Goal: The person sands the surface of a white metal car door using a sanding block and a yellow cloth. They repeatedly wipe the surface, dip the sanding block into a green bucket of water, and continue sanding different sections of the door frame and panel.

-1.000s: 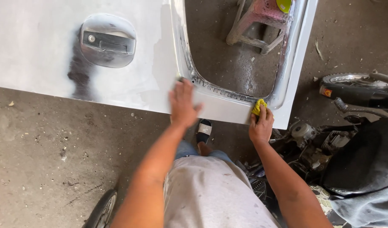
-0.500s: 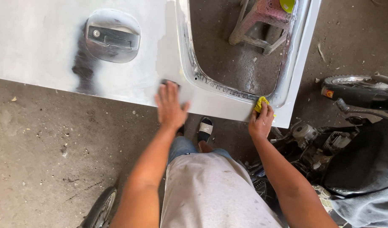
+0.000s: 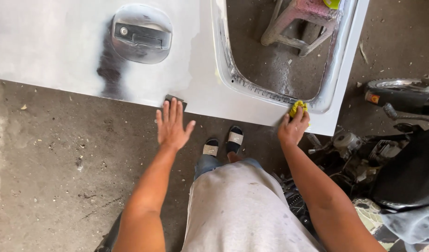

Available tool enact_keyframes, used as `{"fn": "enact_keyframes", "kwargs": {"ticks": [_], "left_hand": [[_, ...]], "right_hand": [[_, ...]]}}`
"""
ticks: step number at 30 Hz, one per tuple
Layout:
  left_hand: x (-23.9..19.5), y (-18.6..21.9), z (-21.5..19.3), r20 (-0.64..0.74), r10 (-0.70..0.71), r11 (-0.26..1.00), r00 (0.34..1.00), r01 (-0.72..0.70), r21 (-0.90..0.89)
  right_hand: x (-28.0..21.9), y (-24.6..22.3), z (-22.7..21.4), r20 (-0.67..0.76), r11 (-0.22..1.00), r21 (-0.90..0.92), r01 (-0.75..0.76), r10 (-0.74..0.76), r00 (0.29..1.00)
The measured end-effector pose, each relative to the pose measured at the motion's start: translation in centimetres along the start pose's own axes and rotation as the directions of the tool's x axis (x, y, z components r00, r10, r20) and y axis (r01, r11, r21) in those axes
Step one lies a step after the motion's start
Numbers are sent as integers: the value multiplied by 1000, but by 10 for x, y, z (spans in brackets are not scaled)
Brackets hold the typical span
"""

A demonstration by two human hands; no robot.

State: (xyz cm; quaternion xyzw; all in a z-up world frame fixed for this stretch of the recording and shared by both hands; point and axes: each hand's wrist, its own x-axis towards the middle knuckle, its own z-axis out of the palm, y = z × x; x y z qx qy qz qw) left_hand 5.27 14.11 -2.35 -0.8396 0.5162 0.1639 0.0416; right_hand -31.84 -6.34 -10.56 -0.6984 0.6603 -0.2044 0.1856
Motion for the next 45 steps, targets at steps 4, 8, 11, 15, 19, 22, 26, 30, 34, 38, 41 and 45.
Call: {"fn": "enact_keyframes", "kwargs": {"ticks": [4,8,11,15,19,22,26,30,34,38,41,45], "left_hand": [[-16,73,-46,229,33,999,973,-30,-19],[-16,92,19,166,369,930,915,-363,-63],[-14,41,22,53,400,916,915,-401,16],[-13,-18,0,128,166,980,978,-177,86],[-14,4,1,128,109,993,986,-114,31],[-18,18,20,53,138,990,989,-136,-35],[-14,6,36,-117,218,974,969,-224,-41],[-20,10,13,-40,200,977,979,-202,-63],[-15,24,22,-38,199,979,979,-200,-36],[-9,61,36,-109,350,931,930,-358,-63],[-4,95,33,-102,422,902,901,-428,-54],[8,137,39,-96,507,858,857,-512,-39]], "right_hand": [[-23,-66,16,81,995,-13,-94,95,992],[-51,-120,28,111,994,87,68,-77,991],[-61,-143,12,179,966,155,209,-235,955],[-53,-122,-8,260,975,-10,224,-214,942],[-53,-65,14,60,999,-31,32,-30,998],[-66,-105,25,-32,984,39,-171,173,984],[-102,-204,55,188,967,121,224,-244,951],[-111,-243,47,329,867,239,436,-495,804],[-96,-164,35,243,893,127,433,-451,859],[-72,-81,4,154,986,82,143,-154,976],[-55,-51,-15,75,990,116,76,-85,994],[-41,-29,-35,80,991,133,25,-36,996]]}}
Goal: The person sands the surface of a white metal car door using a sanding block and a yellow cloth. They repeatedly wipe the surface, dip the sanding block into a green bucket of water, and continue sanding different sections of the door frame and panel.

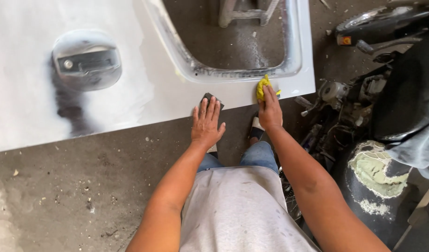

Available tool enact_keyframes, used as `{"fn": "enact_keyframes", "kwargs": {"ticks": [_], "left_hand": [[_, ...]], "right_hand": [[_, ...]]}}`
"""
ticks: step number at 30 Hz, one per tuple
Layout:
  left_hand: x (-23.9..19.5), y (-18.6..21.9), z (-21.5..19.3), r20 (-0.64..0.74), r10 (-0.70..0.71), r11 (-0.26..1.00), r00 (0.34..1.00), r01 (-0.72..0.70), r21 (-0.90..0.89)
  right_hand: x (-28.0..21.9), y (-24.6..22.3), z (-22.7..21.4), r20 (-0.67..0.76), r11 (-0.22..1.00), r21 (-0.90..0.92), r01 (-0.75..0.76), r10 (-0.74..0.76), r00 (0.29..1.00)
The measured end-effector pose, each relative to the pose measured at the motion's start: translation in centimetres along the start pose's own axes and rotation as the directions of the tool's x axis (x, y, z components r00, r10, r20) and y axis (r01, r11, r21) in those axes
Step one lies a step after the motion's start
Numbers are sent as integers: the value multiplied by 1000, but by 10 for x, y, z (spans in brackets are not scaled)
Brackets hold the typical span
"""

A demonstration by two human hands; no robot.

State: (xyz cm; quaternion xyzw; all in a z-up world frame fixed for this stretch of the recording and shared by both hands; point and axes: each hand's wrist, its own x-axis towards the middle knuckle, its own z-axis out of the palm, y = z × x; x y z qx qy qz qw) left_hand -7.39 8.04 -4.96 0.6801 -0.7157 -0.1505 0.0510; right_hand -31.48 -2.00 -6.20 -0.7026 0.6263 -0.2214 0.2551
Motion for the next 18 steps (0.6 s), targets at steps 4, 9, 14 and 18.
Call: {"fn": "enact_keyframes", "kwargs": {"ticks": [4,9,14,18], "left_hand": [[35,38,17,2,91,996,996,-91,15],[87,109,42,45,231,970,972,-233,64],[144,182,75,87,290,952,953,-297,73],[170,218,87,121,314,933,942,-329,146]], "right_hand": [[7,36,-15,-3,1000,-7,6,-6,1000],[33,97,-55,-23,997,-50,59,-60,998],[73,163,-103,83,999,-39,-9,12,997],[97,190,-127,253,998,-26,-61,66,965]]}}
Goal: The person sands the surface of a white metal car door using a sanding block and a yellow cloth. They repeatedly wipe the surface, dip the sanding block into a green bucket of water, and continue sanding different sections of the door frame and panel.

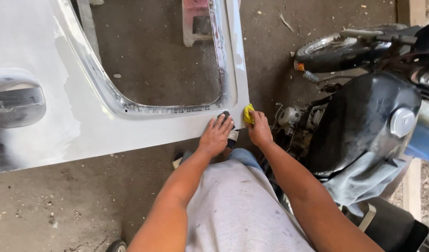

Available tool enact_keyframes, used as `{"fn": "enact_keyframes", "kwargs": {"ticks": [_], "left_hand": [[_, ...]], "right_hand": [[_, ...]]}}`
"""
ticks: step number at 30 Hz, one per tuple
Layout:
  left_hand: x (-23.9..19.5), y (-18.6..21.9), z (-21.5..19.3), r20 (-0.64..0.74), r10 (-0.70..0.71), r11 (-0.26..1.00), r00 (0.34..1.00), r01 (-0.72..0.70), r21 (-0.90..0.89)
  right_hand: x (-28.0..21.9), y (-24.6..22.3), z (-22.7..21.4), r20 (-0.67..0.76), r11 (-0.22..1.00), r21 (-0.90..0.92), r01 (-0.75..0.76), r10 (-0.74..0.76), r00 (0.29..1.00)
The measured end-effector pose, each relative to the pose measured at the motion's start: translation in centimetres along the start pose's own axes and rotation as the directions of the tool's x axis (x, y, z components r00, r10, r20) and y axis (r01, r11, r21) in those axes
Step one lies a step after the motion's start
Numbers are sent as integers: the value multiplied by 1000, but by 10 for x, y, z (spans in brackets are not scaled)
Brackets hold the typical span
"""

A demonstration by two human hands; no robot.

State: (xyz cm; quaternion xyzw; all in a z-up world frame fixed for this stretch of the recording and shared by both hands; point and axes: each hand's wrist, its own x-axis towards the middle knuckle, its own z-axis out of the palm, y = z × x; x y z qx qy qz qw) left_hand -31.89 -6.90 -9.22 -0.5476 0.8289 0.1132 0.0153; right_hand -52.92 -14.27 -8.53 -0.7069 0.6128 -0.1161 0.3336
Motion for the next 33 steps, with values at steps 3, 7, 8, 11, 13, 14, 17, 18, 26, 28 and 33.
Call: {"fn": "enact_keyframes", "kwargs": {"ticks": [3,7,8,11,13,14,17,18,26,28,33], "left_hand": [[19,5,6,-22,10,1000,1000,-10,-16],[28,5,-3,-67,32,999,997,-33,-8],[30,2,-3,-73,56,998,996,-56,8],[28,0,-2,-107,125,992,986,-121,37],[26,-6,-8,-136,161,986,978,-154,60],[25,-10,-13,-149,196,980,969,-189,63],[19,-11,-22,-141,230,973,963,-228,29],[20,-12,-25,-126,225,974,966,-227,0],[39,-2,-26,-160,-36,965,986,-7,-262],[56,-1,-17,-197,-183,918,963,95,-385],[115,-5,15,60,-864,179,499,416,-891]], "right_hand": [[17,25,1,18,997,48,-68,67,998],[33,55,24,35,960,203,-194,191,981],[36,53,24,60,932,268,-244,236,970],[36,36,10,131,867,344,-359,334,933],[42,28,3,178,835,361,-415,375,910],[46,29,4,215,797,406,-447,392,894],[47,31,5,274,731,476,-489,406,872],[50,30,4,290,710,506,-490,395,872],[98,-9,-23,440,690,513,-511,299,846],[121,-18,-28,454,700,519,-491,261,852],[183,-32,-36,524,756,471,-454,174,834]]}}
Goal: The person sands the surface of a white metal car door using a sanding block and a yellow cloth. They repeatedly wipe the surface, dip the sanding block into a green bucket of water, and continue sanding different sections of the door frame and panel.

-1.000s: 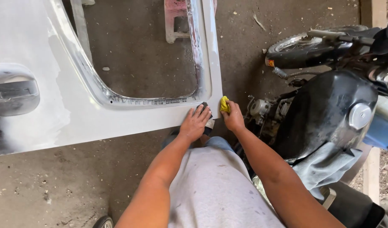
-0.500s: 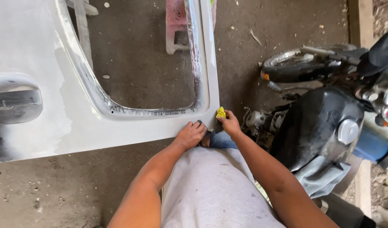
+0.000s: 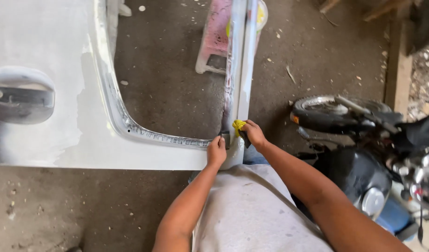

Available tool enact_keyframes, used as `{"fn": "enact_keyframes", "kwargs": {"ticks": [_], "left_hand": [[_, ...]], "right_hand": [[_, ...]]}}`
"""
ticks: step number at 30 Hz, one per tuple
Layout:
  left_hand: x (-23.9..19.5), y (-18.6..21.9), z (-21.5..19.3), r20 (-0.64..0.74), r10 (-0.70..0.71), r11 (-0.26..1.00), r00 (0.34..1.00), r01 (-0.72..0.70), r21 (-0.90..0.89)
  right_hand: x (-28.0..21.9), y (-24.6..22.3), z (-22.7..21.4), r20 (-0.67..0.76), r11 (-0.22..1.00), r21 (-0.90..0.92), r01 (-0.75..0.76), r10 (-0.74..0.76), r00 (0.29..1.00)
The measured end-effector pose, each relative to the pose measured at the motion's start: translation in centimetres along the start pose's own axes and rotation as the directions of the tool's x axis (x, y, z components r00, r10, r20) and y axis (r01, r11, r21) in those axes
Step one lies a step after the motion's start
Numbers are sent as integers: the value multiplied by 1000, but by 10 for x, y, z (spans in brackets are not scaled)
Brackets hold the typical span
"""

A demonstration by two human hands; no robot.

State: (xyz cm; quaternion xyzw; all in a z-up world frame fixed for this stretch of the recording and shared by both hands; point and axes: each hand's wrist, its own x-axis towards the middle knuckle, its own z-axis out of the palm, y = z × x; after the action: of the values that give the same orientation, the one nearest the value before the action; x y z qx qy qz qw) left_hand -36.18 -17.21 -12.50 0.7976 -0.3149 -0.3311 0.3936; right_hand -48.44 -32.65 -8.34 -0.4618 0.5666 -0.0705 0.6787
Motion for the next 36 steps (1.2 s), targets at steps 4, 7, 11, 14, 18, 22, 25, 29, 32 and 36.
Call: {"fn": "enact_keyframes", "kwargs": {"ticks": [4,7,11,14,18,22,25,29,32,36], "left_hand": [[51,16,42,-155,-181,980,971,164,-117],[86,65,53,-211,-264,944,941,208,-255],[129,118,67,-121,-445,783,887,319,-534],[153,138,72,-140,-447,757,883,291,-586],[170,169,65,-186,-476,761,859,297,-577],[179,189,53,-201,-484,770,852,305,-561],[194,187,55,-215,-422,798,881,248,-550],[210,171,81,-286,-257,859,923,83,-506],[216,190,71,-284,-210,884,936,57,-464],[216,220,60,-16,-371,721,928,277,-636]], "right_hand": [[29,-57,-4,127,997,-11,-81,82,988],[74,-69,-23,206,992,79,-97,79,975],[108,-110,-49,234,991,39,125,-131,963],[127,-135,-63,239,985,-3,171,-165,957],[152,-157,-71,214,996,49,80,-88,973],[152,-177,-70,222,994,105,27,-50,974],[150,-193,-70,239,987,158,-21,-18,971],[140,-208,-84,254,987,151,62,-99,962],[146,-223,-90,285,988,90,125,-146,947],[155,-235,-107,349,998,-1,70,-65,935]]}}
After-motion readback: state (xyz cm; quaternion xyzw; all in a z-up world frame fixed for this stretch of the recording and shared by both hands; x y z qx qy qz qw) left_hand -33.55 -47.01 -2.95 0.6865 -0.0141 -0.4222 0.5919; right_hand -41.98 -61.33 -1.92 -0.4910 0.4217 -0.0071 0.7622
